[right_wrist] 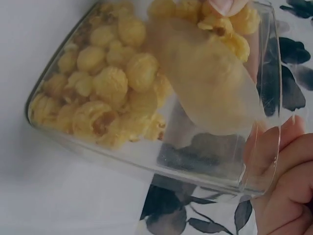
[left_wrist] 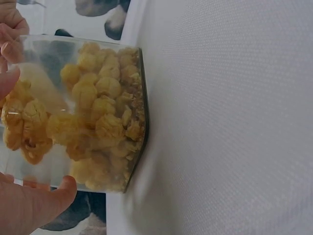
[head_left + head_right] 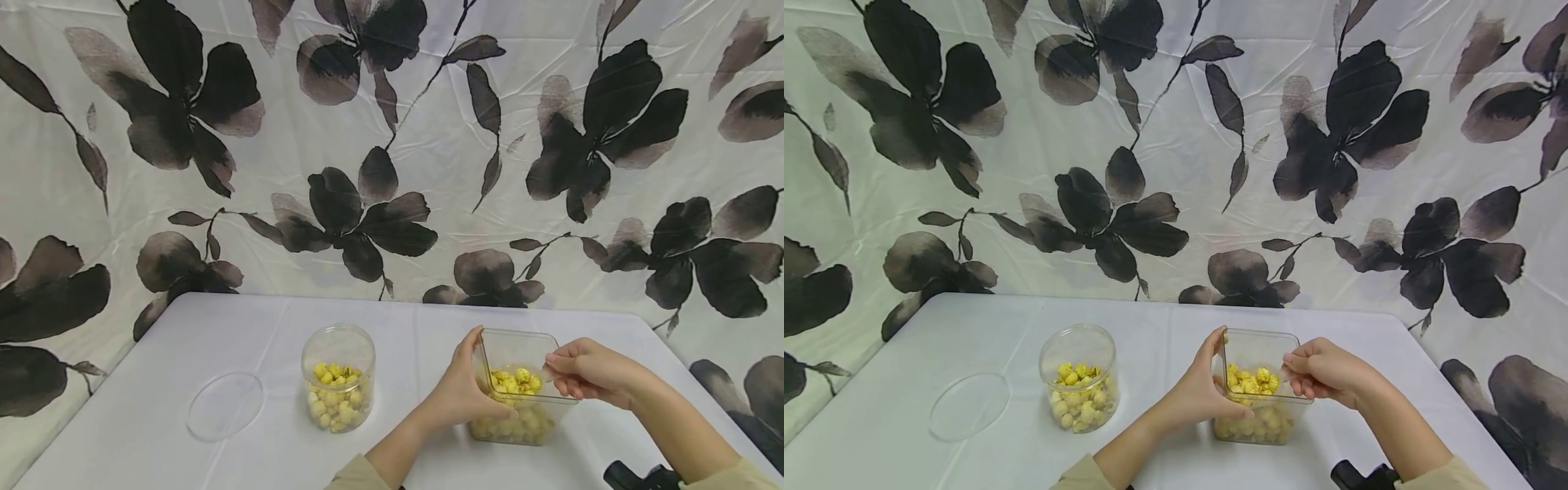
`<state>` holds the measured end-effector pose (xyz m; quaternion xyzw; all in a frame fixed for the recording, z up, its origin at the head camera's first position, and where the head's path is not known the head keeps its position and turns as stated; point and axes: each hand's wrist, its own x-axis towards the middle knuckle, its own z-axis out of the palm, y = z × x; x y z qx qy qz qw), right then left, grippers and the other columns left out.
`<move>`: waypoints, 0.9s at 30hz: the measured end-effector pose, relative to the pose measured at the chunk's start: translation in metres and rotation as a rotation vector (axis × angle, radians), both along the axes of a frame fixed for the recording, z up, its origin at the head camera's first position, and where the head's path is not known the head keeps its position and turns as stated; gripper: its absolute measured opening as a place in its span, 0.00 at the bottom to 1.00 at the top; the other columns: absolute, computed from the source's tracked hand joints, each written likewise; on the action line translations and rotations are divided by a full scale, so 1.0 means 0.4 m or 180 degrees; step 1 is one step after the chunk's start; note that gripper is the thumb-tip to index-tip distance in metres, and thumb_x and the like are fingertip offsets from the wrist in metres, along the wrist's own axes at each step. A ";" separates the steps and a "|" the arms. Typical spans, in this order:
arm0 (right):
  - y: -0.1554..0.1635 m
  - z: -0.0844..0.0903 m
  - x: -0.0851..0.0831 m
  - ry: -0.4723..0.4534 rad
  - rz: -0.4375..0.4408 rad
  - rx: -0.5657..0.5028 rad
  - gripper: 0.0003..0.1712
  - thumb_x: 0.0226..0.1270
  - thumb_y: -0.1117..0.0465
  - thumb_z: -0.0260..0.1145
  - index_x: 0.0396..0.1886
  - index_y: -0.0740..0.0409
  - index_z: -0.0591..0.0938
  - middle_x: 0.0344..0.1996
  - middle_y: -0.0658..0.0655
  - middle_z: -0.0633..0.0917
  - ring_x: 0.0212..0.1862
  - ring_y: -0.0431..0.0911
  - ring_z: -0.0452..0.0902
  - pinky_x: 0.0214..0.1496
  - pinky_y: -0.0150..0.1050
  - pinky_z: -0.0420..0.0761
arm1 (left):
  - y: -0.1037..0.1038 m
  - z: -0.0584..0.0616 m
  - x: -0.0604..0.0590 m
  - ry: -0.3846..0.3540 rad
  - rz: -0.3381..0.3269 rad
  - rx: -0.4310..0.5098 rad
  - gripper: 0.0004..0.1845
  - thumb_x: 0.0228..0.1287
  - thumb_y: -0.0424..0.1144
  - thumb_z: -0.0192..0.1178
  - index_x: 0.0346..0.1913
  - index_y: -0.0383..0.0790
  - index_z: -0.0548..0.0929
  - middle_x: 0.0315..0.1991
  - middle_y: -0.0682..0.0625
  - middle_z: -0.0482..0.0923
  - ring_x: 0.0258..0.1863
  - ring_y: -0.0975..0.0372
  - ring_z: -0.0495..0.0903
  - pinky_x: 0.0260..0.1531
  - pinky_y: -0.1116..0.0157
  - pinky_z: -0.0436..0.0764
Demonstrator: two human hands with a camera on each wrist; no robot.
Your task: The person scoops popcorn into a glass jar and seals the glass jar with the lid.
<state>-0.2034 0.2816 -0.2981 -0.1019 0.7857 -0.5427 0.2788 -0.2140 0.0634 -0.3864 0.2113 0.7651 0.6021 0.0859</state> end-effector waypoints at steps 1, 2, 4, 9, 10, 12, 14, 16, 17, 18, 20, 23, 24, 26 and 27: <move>0.003 0.000 0.001 0.0002 -0.0002 -0.0036 0.17 0.73 0.65 0.45 0.31 0.67 0.78 0.16 0.47 0.76 0.15 0.31 0.67 0.17 0.20 0.65 | 0.000 0.000 0.000 -0.0003 0.0004 -0.0009 0.65 0.31 0.39 0.79 0.72 0.54 0.47 0.68 0.48 0.53 0.66 0.53 0.57 0.61 0.51 0.61; 0.004 -0.001 0.002 -0.0008 -0.0016 -0.0073 0.17 0.73 0.65 0.45 0.31 0.66 0.78 0.16 0.47 0.76 0.16 0.31 0.67 0.17 0.20 0.65 | 0.000 0.000 0.001 -0.0005 0.0003 -0.0011 0.65 0.31 0.39 0.79 0.72 0.55 0.47 0.68 0.48 0.53 0.66 0.54 0.57 0.61 0.51 0.61; 0.001 -0.003 0.002 0.0000 -0.0072 -0.0111 0.17 0.73 0.65 0.45 0.31 0.65 0.78 0.16 0.47 0.77 0.16 0.31 0.67 0.17 0.20 0.65 | -0.002 -0.001 0.002 0.0016 -0.0003 -0.0018 0.65 0.31 0.40 0.79 0.72 0.54 0.46 0.68 0.48 0.53 0.66 0.54 0.56 0.61 0.51 0.61; -0.015 -0.011 0.001 0.0106 -0.0284 -0.0099 0.16 0.73 0.65 0.45 0.31 0.67 0.78 0.16 0.47 0.77 0.16 0.31 0.68 0.16 0.21 0.65 | -0.004 -0.004 0.004 0.0025 0.0019 -0.0030 0.65 0.31 0.40 0.79 0.72 0.53 0.46 0.68 0.48 0.53 0.67 0.55 0.56 0.61 0.51 0.60; -0.017 -0.011 0.001 0.0131 -0.0316 -0.0090 0.17 0.73 0.66 0.45 0.31 0.68 0.78 0.16 0.47 0.77 0.16 0.31 0.68 0.16 0.21 0.65 | -0.004 -0.004 0.005 0.0021 0.0028 -0.0031 0.65 0.31 0.40 0.80 0.72 0.53 0.46 0.68 0.48 0.53 0.67 0.55 0.56 0.61 0.51 0.60; -0.017 -0.010 0.001 0.0161 -0.0379 -0.0058 0.17 0.73 0.66 0.45 0.32 0.69 0.78 0.16 0.47 0.77 0.16 0.31 0.68 0.16 0.21 0.64 | -0.003 -0.005 0.005 0.0001 0.0036 -0.0032 0.65 0.30 0.41 0.80 0.72 0.54 0.46 0.68 0.48 0.53 0.66 0.55 0.56 0.61 0.51 0.61; -0.015 -0.008 0.002 0.0157 -0.0426 -0.0039 0.17 0.74 0.65 0.45 0.32 0.70 0.78 0.16 0.47 0.77 0.16 0.32 0.68 0.16 0.21 0.64 | -0.001 -0.006 0.004 0.0011 0.0022 -0.0023 0.65 0.30 0.40 0.80 0.72 0.55 0.46 0.68 0.48 0.53 0.66 0.55 0.56 0.60 0.50 0.61; -0.014 -0.004 0.004 0.0167 -0.0450 0.0004 0.17 0.74 0.65 0.45 0.33 0.71 0.78 0.16 0.47 0.77 0.16 0.32 0.68 0.16 0.21 0.64 | -0.001 -0.007 0.004 0.0023 0.0012 -0.0020 0.65 0.30 0.40 0.80 0.72 0.54 0.46 0.68 0.48 0.53 0.66 0.54 0.56 0.60 0.50 0.61; -0.014 -0.003 0.005 0.0192 -0.0462 0.0046 0.17 0.74 0.65 0.45 0.33 0.72 0.78 0.16 0.48 0.77 0.15 0.32 0.68 0.16 0.21 0.64 | -0.001 -0.008 0.003 0.0036 0.0003 -0.0020 0.65 0.30 0.40 0.80 0.72 0.54 0.46 0.68 0.48 0.53 0.66 0.54 0.56 0.60 0.50 0.61; -0.015 -0.002 0.006 0.0239 -0.0472 0.0101 0.18 0.74 0.65 0.45 0.33 0.73 0.77 0.15 0.48 0.77 0.15 0.32 0.68 0.16 0.22 0.63 | -0.001 -0.010 0.003 0.0039 0.0001 -0.0027 0.65 0.30 0.40 0.80 0.72 0.54 0.46 0.68 0.48 0.53 0.67 0.54 0.56 0.60 0.50 0.61; -0.019 -0.001 0.010 0.0433 -0.0477 0.0315 0.18 0.74 0.65 0.45 0.33 0.74 0.77 0.15 0.48 0.75 0.15 0.33 0.67 0.16 0.24 0.63 | -0.002 -0.011 0.004 0.0043 -0.0008 -0.0032 0.65 0.31 0.41 0.80 0.72 0.54 0.46 0.68 0.48 0.52 0.67 0.54 0.55 0.61 0.50 0.61; -0.033 0.002 0.016 0.0817 -0.0485 0.0789 0.16 0.73 0.66 0.47 0.32 0.73 0.78 0.14 0.50 0.73 0.14 0.37 0.65 0.15 0.28 0.61 | -0.003 -0.010 0.005 0.0024 -0.0017 -0.0047 0.65 0.31 0.41 0.80 0.72 0.55 0.45 0.69 0.49 0.52 0.67 0.54 0.55 0.61 0.50 0.61; -0.039 0.003 0.017 0.0953 -0.0477 0.0955 0.16 0.72 0.66 0.48 0.31 0.72 0.78 0.13 0.50 0.72 0.14 0.38 0.65 0.15 0.29 0.62 | -0.003 -0.010 0.005 0.0006 -0.0014 -0.0049 0.65 0.31 0.41 0.80 0.72 0.55 0.45 0.69 0.49 0.52 0.67 0.54 0.55 0.61 0.50 0.61; -0.051 0.008 0.019 0.1223 -0.0429 0.1282 0.15 0.71 0.67 0.51 0.28 0.68 0.79 0.11 0.50 0.71 0.13 0.41 0.65 0.16 0.33 0.65 | -0.003 -0.008 0.005 -0.0010 -0.0007 -0.0055 0.65 0.31 0.42 0.80 0.72 0.56 0.46 0.69 0.50 0.52 0.67 0.55 0.55 0.61 0.51 0.61; -0.058 0.010 0.019 0.1353 -0.0385 0.1433 0.14 0.70 0.67 0.52 0.26 0.66 0.79 0.10 0.50 0.70 0.13 0.41 0.65 0.17 0.34 0.66 | -0.004 -0.007 0.006 -0.0007 -0.0001 -0.0064 0.65 0.31 0.42 0.80 0.72 0.56 0.45 0.68 0.50 0.52 0.67 0.55 0.56 0.61 0.51 0.62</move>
